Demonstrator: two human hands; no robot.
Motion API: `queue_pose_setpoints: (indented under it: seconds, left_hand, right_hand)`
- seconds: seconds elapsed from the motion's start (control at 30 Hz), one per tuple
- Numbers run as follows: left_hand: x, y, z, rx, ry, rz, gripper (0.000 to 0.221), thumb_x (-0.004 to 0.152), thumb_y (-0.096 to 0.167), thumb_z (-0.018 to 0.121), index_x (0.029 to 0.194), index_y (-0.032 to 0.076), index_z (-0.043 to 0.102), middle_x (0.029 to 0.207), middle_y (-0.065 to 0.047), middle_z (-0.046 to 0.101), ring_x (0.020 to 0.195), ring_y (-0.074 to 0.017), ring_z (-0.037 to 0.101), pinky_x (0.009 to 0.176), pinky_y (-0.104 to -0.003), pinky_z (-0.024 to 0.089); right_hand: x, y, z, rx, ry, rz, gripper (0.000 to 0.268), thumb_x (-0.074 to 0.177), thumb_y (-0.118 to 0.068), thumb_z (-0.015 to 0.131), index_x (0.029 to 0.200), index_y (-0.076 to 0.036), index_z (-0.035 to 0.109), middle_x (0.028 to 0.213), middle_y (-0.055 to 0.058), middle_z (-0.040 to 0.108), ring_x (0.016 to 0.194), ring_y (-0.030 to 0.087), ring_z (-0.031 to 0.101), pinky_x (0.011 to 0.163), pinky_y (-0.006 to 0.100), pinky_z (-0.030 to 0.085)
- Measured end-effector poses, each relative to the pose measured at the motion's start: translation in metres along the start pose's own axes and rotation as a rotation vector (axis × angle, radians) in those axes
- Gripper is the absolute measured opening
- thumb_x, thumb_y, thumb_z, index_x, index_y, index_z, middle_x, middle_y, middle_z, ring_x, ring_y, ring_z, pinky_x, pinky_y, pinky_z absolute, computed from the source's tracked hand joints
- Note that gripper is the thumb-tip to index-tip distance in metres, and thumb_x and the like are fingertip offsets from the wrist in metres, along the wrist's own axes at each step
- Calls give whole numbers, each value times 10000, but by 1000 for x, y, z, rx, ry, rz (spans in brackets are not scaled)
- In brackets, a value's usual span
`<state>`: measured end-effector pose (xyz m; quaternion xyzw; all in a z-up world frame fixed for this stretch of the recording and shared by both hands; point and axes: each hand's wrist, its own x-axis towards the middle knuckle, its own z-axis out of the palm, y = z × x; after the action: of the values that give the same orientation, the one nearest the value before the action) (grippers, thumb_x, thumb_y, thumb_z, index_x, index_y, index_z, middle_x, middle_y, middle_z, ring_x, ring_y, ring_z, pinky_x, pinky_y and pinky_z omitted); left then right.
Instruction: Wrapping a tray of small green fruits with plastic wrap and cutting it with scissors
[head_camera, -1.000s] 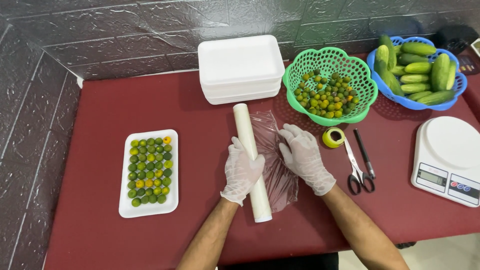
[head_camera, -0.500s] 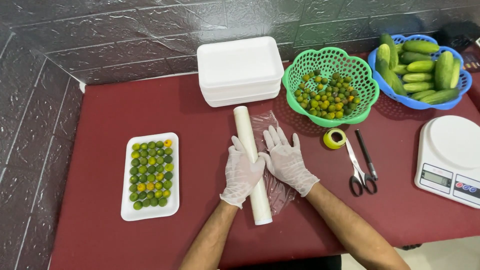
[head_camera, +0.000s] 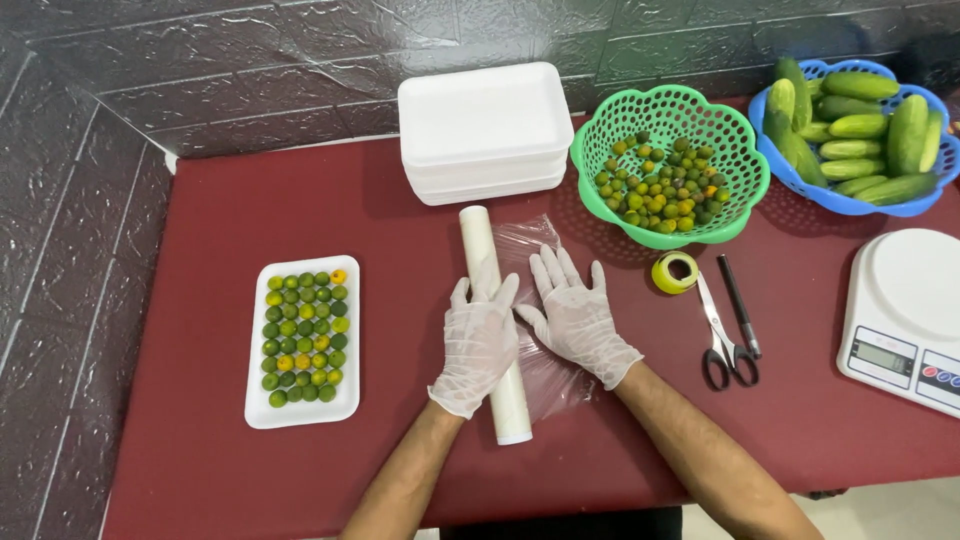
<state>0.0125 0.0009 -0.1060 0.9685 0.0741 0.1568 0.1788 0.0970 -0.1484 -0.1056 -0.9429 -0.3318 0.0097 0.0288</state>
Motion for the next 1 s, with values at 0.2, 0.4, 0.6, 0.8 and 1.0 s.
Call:
queue_pose_setpoints:
  seconds: [0.2, 0.4, 0.6, 0.8, 1.0]
  left_hand:
    - [-5, -2, -18, 7, -31, 25, 539, 916, 312, 552, 1454, 281, 569, 1247, -139, 667, 1387, -455, 443, 1009, -547, 451]
    - [-6, -2, -46, 7, -209, -35, 777, 825, 616, 625, 1523, 318, 458, 1435, -120, 569, 1418, -422, 413, 1052, -569, 401]
    - [-10, -2, -64, -44, -289, -87, 700, 888, 424, 571, 1561, 381, 380, 1533, -96, 471, 1461, -424, 340, 1093, -579, 359]
    - [-20, -16, -39, -85, -126, 18, 515, 928, 286, 517, 1438, 303, 584, 1356, -133, 635, 1377, -473, 448, 1080, -550, 391]
    - [-20, -17, -40, -116, -185, -14, 637, 869, 475, 609, 1475, 289, 541, 1372, -157, 616, 1409, -484, 400, 1121, -580, 345]
  right_hand:
    - [0, 1, 2, -4, -1, 4, 824, 972, -652, 397, 1620, -176, 216, 1694, 63, 210, 1547, 266, 209, 1161, 691, 198]
    - [0, -2, -10, -11, -70, 19, 815, 975, -621, 411, 1622, -178, 191, 1706, 53, 164, 1559, 254, 161, 1167, 691, 192]
    - [-1, -6, -15, -16, -103, 49, 819, 977, -642, 388, 1623, -183, 180, 1710, 45, 142, 1563, 246, 138, 1168, 706, 174]
    - [-2, -11, -27, 2, -174, 103, 814, 991, -624, 363, 1627, -176, 127, 1717, 46, 94, 1571, 235, 97, 1168, 725, 142]
    - [-2, -11, -26, -10, -182, 103, 806, 997, -626, 341, 1628, -172, 125, 1717, 50, 90, 1572, 234, 93, 1164, 726, 150]
